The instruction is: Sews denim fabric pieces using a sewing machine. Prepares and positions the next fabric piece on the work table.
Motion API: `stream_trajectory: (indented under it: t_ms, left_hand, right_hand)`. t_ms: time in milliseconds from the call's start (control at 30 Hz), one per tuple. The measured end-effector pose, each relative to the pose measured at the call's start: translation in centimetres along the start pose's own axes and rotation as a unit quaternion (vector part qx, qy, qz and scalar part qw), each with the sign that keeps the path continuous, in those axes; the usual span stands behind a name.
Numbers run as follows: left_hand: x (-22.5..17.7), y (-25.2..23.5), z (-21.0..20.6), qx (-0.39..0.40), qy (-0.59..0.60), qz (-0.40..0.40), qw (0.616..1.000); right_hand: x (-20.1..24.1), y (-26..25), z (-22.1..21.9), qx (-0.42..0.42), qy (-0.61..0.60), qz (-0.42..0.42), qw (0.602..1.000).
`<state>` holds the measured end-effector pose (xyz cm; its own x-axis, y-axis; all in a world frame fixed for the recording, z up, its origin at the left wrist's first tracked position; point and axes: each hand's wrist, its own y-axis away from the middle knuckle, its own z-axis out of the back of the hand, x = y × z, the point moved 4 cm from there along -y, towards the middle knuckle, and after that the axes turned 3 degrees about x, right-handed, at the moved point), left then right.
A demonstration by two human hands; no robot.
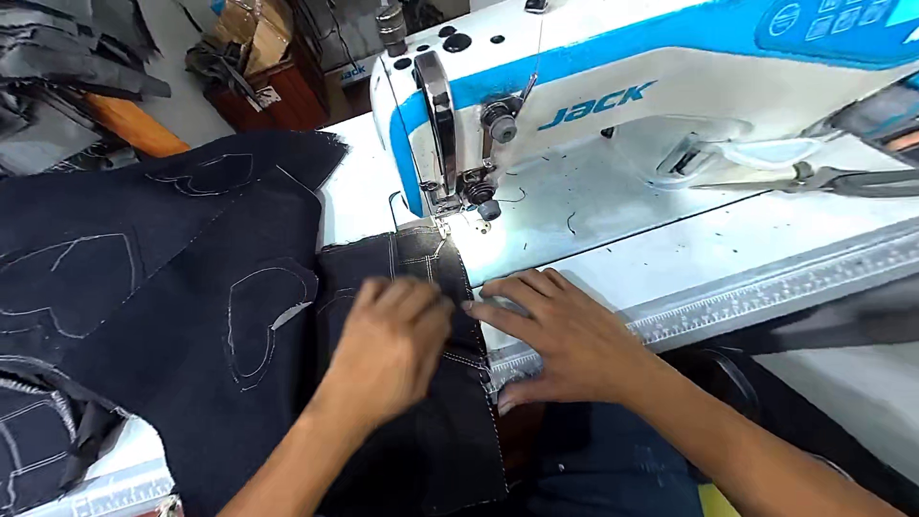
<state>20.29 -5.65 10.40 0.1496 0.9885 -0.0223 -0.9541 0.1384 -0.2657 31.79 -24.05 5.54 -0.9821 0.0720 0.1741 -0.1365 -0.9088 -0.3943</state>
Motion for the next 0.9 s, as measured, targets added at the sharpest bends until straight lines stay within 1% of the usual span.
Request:
stream_trajectory:
  t_ms: [33, 67, 133, 233, 400, 467, 567, 633, 667, 733, 767, 833, 900]
  left_hand:
    - [-0.6, 1.0, -0.6, 0.016, 0.050, -0.028, 0.998]
    - [-0.7, 1.8, -1.0, 0.016, 0.093, -0.037, 0.995]
    - [-0.4, 2.8, -1.4, -0.003, 0.140, -0.026, 0.990]
    - [0.0, 2.6, -1.3, -0.009, 0.164, 0.016, 0.986]
    - [0.4, 1.2, -2.0, -0.043, 0.174, 0.082, 0.980]
    - [0.4, 1.0, -2.2, -0.053, 0.173, 0.094, 0.979]
    - [0.2, 0.9, -2.3, -0.052, 0.161, 0.107, 0.980]
    - [-0.6, 0.8, -2.2, -0.052, 0.121, 0.092, 0.987]
    - [-1.3, 1.0, -1.9, -0.053, 0.083, 0.067, 0.993]
    - [-2.7, 1.9, -1.6, -0.049, 0.027, 0.019, 0.998]
    - [-2.8, 2.5, -1.9, -0.041, 0.019, 0.010, 0.999]
    - [-1.8, 3.3, -3.0, -0.017, 0.042, 0.009, 0.999]
    - [-0.7, 2.8, -3.7, -0.006, 0.050, 0.011, 0.999]
  right_hand:
    - [-0.1, 0.0, 0.0, 0.003, -0.005, 0.004, 1.000]
    - [-0.1, 0.2, 0.0, 0.008, -0.007, 0.015, 1.000]
    - [0.1, 0.9, 0.2, 0.026, 0.001, 0.043, 0.999]
    - [-0.1, 1.5, 0.8, 0.063, 0.043, 0.071, 0.995]
    - [-0.5, 1.5, 0.7, 0.055, 0.037, 0.076, 0.995]
    - [-0.5, 1.6, 0.6, 0.049, 0.041, 0.076, 0.995]
    - [-0.1, 2.0, 0.5, 0.026, 0.052, 0.104, 0.993]
    - [0.2, 2.2, 0.4, 0.032, 0.047, 0.125, 0.990]
    - [0.3, 2.2, 0.4, 0.041, 0.037, 0.124, 0.991]
    - [0.8, 2.0, 0.6, 0.051, 0.007, 0.102, 0.993]
    - [0.8, 1.8, 0.7, 0.054, 0.001, 0.088, 0.995]
    - [0.5, 1.3, 0.8, 0.071, 0.002, 0.063, 0.995]
    - [-0.3, 0.6, 0.7, 0.072, 0.002, 0.049, 0.996]
